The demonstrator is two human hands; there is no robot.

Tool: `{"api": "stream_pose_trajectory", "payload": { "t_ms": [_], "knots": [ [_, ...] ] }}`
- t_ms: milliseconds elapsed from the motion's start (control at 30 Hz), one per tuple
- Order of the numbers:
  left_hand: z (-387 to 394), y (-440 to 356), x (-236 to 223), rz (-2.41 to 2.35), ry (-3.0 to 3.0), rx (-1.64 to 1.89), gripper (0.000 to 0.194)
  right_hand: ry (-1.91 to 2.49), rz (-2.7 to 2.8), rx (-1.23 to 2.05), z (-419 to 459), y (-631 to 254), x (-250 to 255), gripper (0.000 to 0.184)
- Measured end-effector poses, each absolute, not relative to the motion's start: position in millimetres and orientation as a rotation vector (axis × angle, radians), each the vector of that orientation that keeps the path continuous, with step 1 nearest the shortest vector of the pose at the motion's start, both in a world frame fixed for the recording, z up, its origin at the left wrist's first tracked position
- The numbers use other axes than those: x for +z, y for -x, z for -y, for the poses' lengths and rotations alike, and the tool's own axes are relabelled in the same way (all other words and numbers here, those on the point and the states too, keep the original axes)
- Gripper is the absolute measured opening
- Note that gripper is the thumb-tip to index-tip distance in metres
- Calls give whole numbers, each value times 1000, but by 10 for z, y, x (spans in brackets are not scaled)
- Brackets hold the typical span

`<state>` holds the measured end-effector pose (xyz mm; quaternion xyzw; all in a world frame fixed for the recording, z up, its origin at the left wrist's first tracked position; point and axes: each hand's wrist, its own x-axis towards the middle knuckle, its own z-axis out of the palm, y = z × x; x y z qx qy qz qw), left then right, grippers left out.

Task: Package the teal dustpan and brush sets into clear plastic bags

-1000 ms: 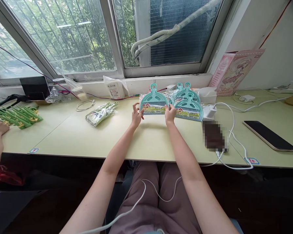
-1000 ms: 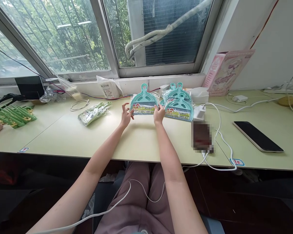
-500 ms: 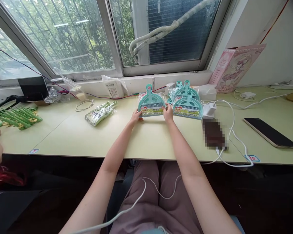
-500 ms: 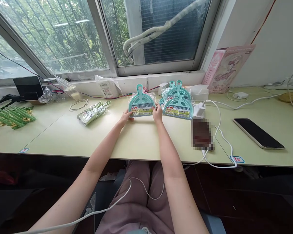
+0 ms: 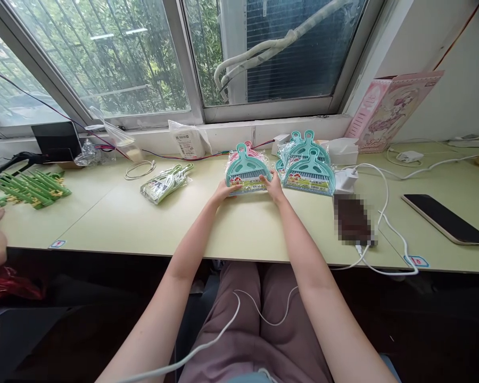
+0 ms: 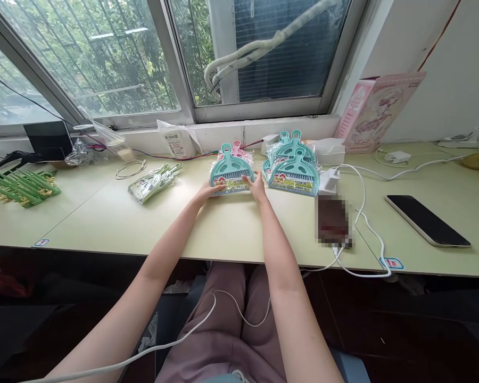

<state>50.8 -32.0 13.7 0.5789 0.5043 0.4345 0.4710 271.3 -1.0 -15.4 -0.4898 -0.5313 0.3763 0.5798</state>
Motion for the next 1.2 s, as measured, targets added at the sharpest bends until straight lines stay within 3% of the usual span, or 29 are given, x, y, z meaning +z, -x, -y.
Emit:
{"api": "stream_pose_trajectory", "payload": {
  "t_ms": [100, 300, 700, 933, 1033, 1200],
  "knots": [
    [284, -499, 88, -1216, -1391, 1086, 60, 1172, 1247, 878, 25, -2699, -149, 92],
    [227, -529, 18, -1177, -1393, 1103, 61, 1277, 1211, 818, 38, -2703, -130, 88],
    [256, -528, 50, -1148, -1470, 1076, 64, 1304, 1241, 757, 53, -2700, -139, 66],
    [257, -571, 16, -1115, -1430, 1116, 56, 1376, 1195, 668, 15, -2709, -155, 33],
    [236, -613, -11, -1104, -1399, 1138, 57, 1409, 1154, 603, 10, -2708, -160, 35],
    [193, -593, -34, -1072, -1374, 1200, 54, 1385, 1198, 650, -39, -2698, -209, 55]
  ]
}}
